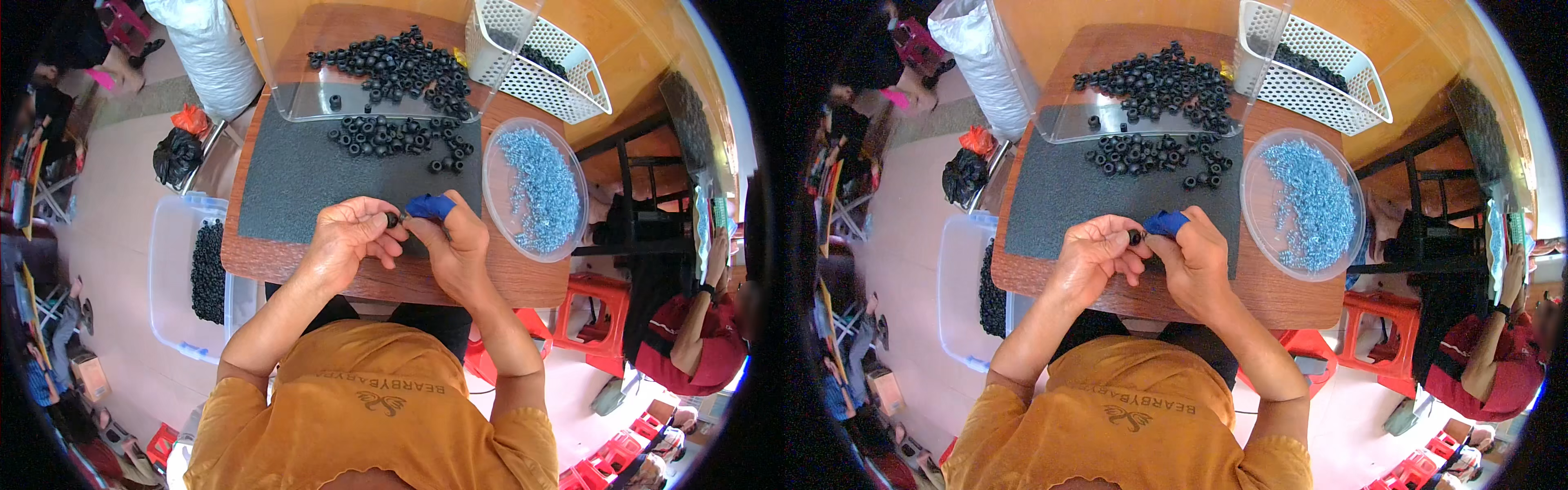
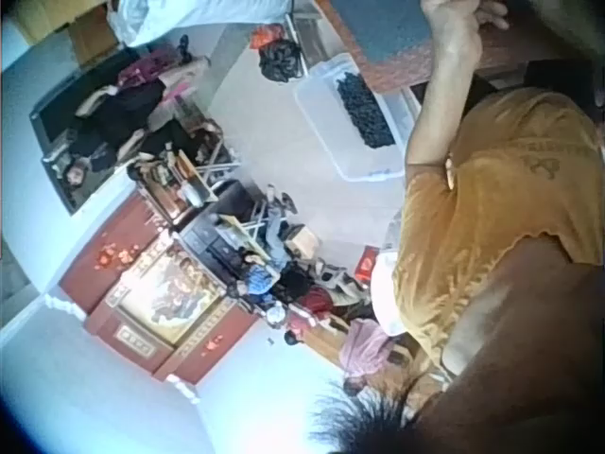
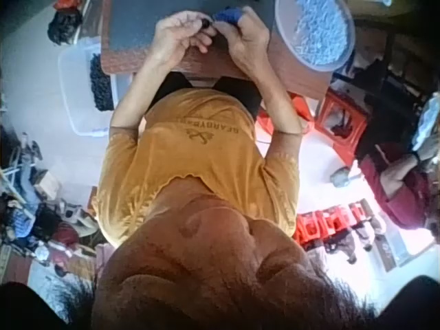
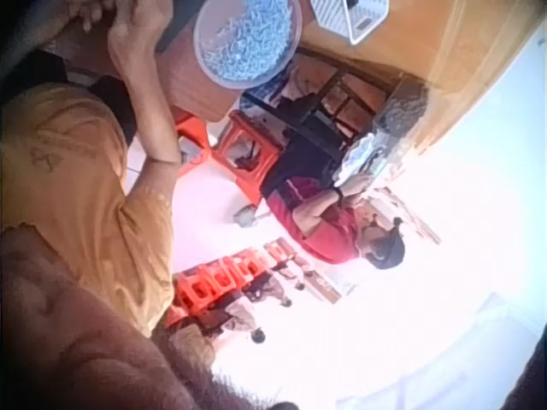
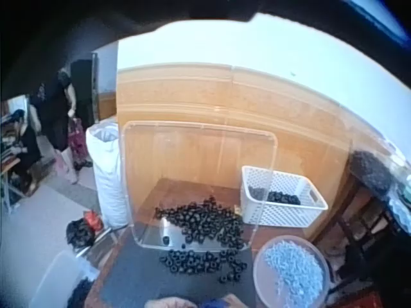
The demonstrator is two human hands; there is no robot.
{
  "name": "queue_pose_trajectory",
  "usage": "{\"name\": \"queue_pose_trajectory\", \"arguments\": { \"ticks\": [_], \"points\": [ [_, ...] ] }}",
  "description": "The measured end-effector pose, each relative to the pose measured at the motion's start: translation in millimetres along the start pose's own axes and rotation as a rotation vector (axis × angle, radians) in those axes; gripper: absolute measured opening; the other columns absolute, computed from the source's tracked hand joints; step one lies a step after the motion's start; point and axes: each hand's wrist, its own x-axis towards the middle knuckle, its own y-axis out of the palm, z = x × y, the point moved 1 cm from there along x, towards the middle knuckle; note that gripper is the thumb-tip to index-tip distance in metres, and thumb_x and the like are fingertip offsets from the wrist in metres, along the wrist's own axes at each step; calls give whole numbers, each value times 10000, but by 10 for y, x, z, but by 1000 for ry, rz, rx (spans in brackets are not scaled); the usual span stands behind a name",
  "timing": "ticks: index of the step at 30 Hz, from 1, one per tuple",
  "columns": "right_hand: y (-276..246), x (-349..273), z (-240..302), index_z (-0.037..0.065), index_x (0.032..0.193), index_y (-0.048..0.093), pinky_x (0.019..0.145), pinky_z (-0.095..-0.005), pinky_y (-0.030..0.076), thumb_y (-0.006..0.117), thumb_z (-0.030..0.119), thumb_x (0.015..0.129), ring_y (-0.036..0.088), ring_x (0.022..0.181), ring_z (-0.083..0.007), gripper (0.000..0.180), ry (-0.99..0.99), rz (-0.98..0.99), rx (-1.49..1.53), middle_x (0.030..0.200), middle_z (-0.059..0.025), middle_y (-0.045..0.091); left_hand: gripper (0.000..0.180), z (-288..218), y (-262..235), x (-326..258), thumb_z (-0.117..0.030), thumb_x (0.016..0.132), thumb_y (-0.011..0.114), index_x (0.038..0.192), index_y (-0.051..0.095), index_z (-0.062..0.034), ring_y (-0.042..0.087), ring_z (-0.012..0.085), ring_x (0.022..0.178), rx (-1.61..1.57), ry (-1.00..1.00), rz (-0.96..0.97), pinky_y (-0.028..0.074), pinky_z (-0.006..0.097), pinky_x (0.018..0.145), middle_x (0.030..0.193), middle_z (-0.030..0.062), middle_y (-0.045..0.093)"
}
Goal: The person assembles small components by picking up tiny beads from a plate and pressing them into black ring pieces by hand.
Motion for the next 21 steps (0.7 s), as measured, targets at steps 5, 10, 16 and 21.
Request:
{"name": "queue_pose_trajectory", "arguments": {
  "ticks": [5,10,16,21],
  "points": [
    [-16,-48,56,12,849,641,560,-271,408,664,-47,744,543,652,-169,123,-24,7,-84,735,-74,549,185,43,26,-16,-136,905,589,1022,598,8,609,145,675,-27,-1,-20,507,262,569,855,97,646],
    [23,-73,45,24,810,632,541,-300,402,689,-31,711,527,627,-202,127,30,-22,-21,702,-83,559,180,95,58,-44,-152,899,609,1012,612,-12,572,107,666,-14,50,-38,472,230,567,828,42,624],
    [37,-120,0,32,776,625,529,-333,415,705,-18,685,534,606,-249,131,119,-52,92,666,-107,571,172,164,92,-68,-145,892,619,999,622,-11,571,101,666,-45,75,-57,468,227,569,806,35,621],
    [4,-112,79,37,774,625,538,-342,434,700,6,697,559,621,-266,112,150,-19,21,664,-105,586,171,229,121,-71,-136,888,624,997,624,-3,571,101,668,-100,83,-69,464,226,579,795,36,620]
  ]
}}
